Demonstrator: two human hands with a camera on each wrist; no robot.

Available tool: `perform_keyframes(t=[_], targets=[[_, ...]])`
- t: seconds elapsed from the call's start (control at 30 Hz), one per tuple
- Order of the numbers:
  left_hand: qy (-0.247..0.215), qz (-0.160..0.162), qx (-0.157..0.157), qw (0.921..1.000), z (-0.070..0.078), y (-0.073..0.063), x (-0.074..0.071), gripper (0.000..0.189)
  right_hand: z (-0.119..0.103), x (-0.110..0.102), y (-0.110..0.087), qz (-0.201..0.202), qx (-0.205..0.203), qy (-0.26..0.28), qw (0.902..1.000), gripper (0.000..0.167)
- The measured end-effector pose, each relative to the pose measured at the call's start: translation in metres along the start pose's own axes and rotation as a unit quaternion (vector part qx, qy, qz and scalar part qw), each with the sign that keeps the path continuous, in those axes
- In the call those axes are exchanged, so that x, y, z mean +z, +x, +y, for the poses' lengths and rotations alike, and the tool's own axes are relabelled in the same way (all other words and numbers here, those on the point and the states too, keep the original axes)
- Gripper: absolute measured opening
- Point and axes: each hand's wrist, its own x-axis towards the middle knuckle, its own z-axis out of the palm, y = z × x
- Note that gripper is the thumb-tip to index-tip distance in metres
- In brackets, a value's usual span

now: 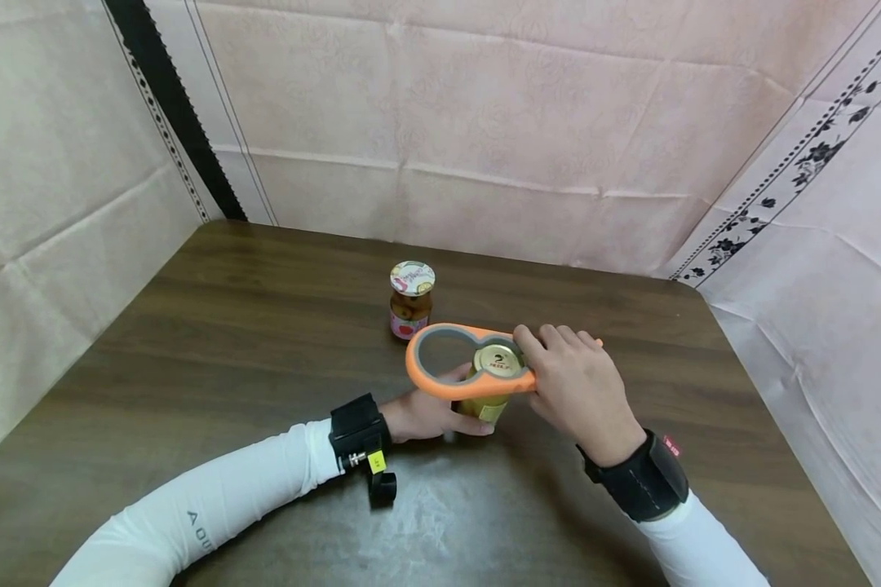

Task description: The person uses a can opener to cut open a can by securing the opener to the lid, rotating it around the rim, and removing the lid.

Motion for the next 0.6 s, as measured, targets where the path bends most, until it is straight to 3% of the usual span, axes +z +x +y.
perform_keyframes(t=[0.27,0.6], targets=[[-0.005,0.013,-0.008,0.9999,0.0051,0.0003,0.0042,0.080,-0.0046,-0.0014,0.0001,-0.008,0.005,-0.013,0.9999,0.044],[0.002,0.007,-0.010,0.9999,0.0044,-0.0008,0.0048,0.076,-0.0069,-0.0022,-0.0006,-0.019,0.008,-0.015,0.9997,0.050]])
